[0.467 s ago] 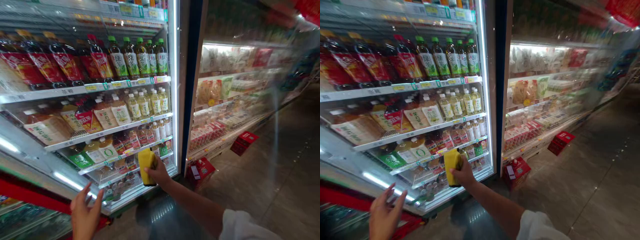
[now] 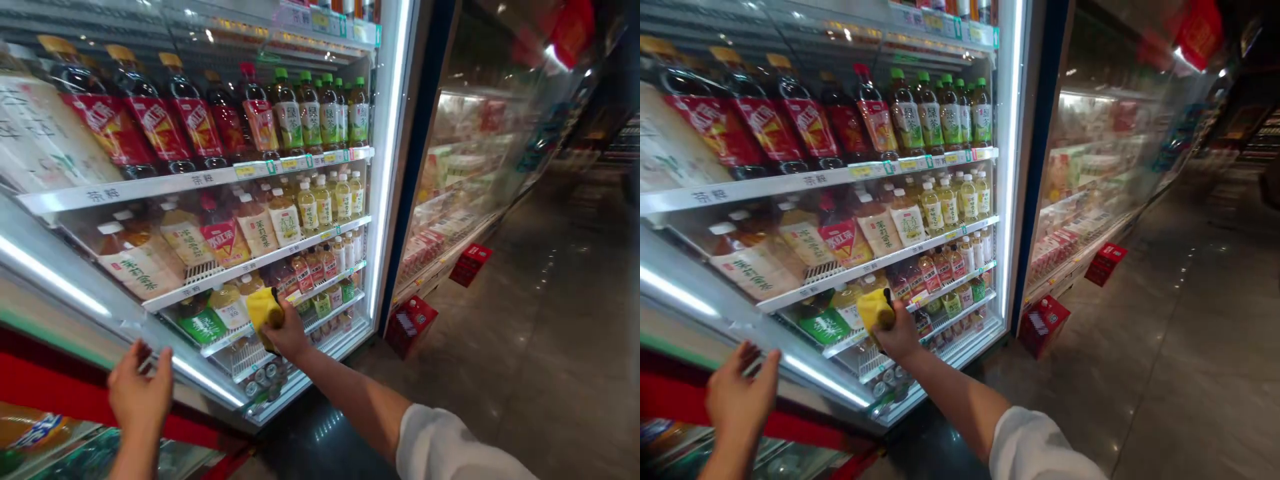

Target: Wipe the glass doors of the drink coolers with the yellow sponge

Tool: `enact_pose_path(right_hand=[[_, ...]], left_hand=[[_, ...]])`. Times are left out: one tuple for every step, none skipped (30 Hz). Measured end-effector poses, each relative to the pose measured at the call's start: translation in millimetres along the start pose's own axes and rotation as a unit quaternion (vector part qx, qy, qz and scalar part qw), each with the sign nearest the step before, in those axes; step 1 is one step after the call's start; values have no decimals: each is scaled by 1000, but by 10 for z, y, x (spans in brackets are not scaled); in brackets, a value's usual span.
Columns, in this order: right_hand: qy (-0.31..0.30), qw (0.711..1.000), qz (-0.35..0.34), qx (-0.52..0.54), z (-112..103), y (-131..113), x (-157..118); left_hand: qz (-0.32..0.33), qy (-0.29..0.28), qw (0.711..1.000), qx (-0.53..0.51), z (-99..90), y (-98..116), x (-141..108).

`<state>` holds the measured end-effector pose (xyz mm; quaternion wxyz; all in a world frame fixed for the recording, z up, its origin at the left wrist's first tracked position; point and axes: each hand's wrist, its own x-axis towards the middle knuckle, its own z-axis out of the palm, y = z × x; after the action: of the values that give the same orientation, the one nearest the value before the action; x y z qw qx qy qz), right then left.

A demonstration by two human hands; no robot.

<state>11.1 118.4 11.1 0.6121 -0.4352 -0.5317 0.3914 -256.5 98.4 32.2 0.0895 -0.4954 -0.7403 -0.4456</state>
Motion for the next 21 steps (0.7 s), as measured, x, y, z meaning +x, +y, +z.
enact_pose_path(right_hand=[[9,1000,10,9,48,50,-83],[12,999,22,19,84,100,-176],[12,999,36,30,110,152,-273],[23,998,47,35,128,208,-366],[25,997,56,37,138,269,-449],[21,997,62,37,142,331,-519],[11,997,65,37,141,389,-575],[-1,997,67,36,136,435,-620],[-11,997,69,32,128,466,-659],[-21,997,68,30,120,479,-696],[-32,997,68,27,113,474,-735],[-41,996,70,25,112,453,-777],[-50,996,71,21,119,419,-821],[-58,995,73,18,137,376,-864],[-66,995,75,18,167,328,-903],[-72,994,78,20,209,278,-934],[-77,994,80,23,265,230,-953],[-82,993,79,26,333,185,-957],[-84,993,76,28,415,145,-947],[-83,994,67,26,510,110,-924],[-81,995,53,20,621,80,-889]], left_hand=[[-16,-18,999,-36,7,-17,-37],[-15,-27,998,-54,-9,-43,-80],[-12,-25,998,-61,-43,-82,-119],[-17,-19,997,-75,-90,-139,-147],[-28,-13,995,-95,-145,-212,-163],[-34,0,995,-95,-205,-295,-165],[-39,16,995,-91,-268,-382,-157],[-41,29,995,-91,-330,-465,-141],[-42,39,994,-94,-387,-537,-120],[-40,41,993,-101,-438,-594,-95],[-35,36,992,-112,-479,-633,-66],[-29,26,991,-125,-510,-654,-29],[-21,14,990,-139,-531,-661,17],[-12,1,988,-153,-544,-655,73],[-3,-11,986,-168,-551,-640,139],[7,-23,983,-181,-556,-618,216],[17,-33,980,-193,-562,-592,301],[28,-42,978,-204,-571,-563,395],[39,-49,975,-214,-586,-532,494],[52,-54,972,-222,-608,-500,596],[65,-59,969,-229,-637,-467,696]])
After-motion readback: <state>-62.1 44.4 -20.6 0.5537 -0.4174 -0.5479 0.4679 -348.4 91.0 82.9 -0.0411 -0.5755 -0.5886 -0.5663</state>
